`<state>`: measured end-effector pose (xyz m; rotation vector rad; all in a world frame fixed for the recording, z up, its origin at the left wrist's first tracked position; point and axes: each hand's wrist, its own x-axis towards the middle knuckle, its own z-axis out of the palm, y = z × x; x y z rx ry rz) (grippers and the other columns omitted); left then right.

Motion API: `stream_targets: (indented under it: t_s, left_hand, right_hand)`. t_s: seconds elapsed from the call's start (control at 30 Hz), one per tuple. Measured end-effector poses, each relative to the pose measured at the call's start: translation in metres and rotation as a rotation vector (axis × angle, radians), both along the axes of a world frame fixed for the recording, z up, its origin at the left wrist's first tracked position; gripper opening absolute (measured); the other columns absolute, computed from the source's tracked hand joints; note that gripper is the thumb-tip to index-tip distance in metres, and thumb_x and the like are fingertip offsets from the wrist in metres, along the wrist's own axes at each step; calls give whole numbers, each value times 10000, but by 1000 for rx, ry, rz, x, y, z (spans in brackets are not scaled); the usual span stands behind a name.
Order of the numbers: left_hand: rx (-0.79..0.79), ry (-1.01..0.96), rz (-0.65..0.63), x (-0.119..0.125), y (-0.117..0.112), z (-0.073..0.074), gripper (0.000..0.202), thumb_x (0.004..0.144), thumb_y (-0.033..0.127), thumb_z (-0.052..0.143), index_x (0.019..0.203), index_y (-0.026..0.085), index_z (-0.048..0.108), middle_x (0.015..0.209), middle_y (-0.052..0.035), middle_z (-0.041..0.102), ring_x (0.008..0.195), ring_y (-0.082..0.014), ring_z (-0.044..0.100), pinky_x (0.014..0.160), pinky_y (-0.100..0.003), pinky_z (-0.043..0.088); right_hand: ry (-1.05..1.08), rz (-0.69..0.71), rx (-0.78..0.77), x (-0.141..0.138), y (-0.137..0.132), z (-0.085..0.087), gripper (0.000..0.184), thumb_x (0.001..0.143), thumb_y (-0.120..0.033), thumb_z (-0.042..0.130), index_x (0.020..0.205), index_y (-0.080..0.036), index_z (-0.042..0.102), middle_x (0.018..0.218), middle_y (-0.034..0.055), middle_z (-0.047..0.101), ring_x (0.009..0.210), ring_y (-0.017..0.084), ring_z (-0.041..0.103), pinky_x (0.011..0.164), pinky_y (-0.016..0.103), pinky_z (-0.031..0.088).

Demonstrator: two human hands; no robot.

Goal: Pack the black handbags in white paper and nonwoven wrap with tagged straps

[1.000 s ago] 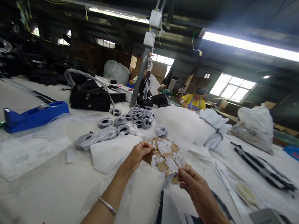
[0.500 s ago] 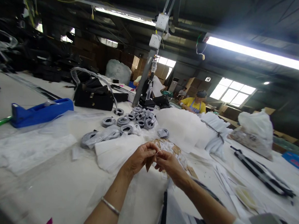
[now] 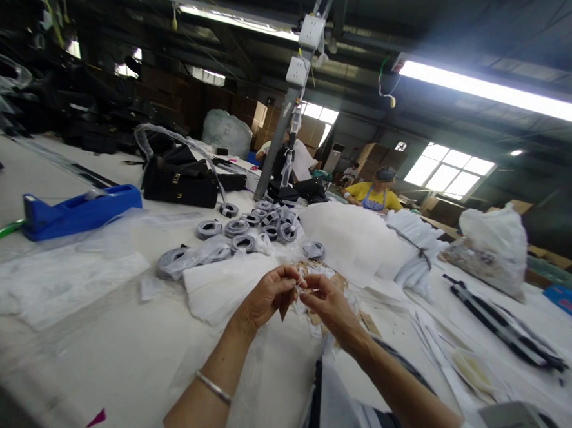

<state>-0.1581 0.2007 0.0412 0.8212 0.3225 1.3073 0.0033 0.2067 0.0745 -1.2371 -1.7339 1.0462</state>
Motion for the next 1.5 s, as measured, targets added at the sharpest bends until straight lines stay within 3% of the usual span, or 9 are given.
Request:
stream_targets:
  t_s: [0.2, 0.37, 0.53, 0.77, 0.9, 1.0, 1.1, 1.2, 1.5]
  left_hand:
    - [-1, 20, -7, 1, -1, 2, 234, 697, 209, 792, 861, 137, 641, 755, -15, 669, 571, -72, 577, 582, -179, 454]
    - [-30, 9, 18, 1, 1, 0, 268, 685, 199, 797, 889, 152, 629, 802, -16, 695, 572, -67, 589, 574, -169, 457]
    - [-65, 53, 40, -1, 1, -1, 282, 709, 215, 784, 923, 154, 611, 904, -58, 713, 619, -85, 615, 520, -158, 453]
    - [-52, 87, 40, 1, 1, -2, 303, 713, 239, 790, 944, 152, 613, 867, -49, 703, 624, -90, 617, 547, -170, 471]
    - [-50, 90, 24, 3, 0, 0, 304, 675, 228, 821, 896, 146, 628, 812, -38, 702, 595, -77, 603, 594, -176, 471]
    - [-52, 83, 33, 3, -1, 1, 307, 664, 227, 829, 891, 139, 642, 785, -22, 688, 574, -74, 594, 570, -174, 456]
    - [-62, 59, 63, 1, 0, 1, 319, 666, 225, 826, 917, 146, 646, 732, 8, 662, 555, -70, 584, 557, -171, 450]
    - [-83, 21, 120, -1, 4, -2, 331, 672, 222, 815, 939, 153, 632, 765, -11, 690, 578, -69, 592, 576, -163, 457]
    - [-127, 59, 254, -1, 11, -9, 296, 680, 219, 800, 913, 165, 626, 792, -9, 700, 661, -92, 620, 652, -189, 467]
  right_hand:
    - [-16, -23, -57, -7, 3, -5, 293, 737, -476, 637, 723, -183, 649, 652, 14, 646, 623, 163, 587, 538, 248, 395]
    - [6, -26, -103, -1, 2, 0, 341, 738, -507, 616, 725, -170, 664, 741, 37, 681, 619, 142, 588, 522, 233, 377]
    - [2, -41, -124, 10, 1, 2, 321, 727, -474, 596, 733, -162, 670, 615, 14, 624, 573, 156, 594, 484, 238, 379]
    - [-50, -57, 59, 10, 1, 6, 434, 721, -384, 676, 1114, -200, 672, 1069, 71, 698, 676, 163, 630, 569, 280, 466]
    - [-63, 47, 23, 1, 3, 6, 380, 762, -444, 667, 1049, -199, 711, 761, 31, 705, 621, 169, 613, 552, 271, 439]
    - [-55, 34, -5, -4, 3, 6, 330, 760, -489, 666, 867, -184, 731, 623, 16, 654, 583, 163, 585, 535, 262, 405]
    - [-19, 17, -63, -4, 2, 9, 393, 741, -563, 678, 728, -171, 711, 586, 13, 613, 536, 137, 520, 508, 251, 357]
    - [69, 13, -142, 2, 1, 15, 342, 695, -508, 746, 685, -168, 704, 594, 0, 588, 552, 117, 470, 522, 240, 331]
    - [482, 107, -343, 21, -20, 27, 271, 676, -421, 802, 738, -175, 708, 862, 53, 693, 801, 163, 586, 647, 238, 400]
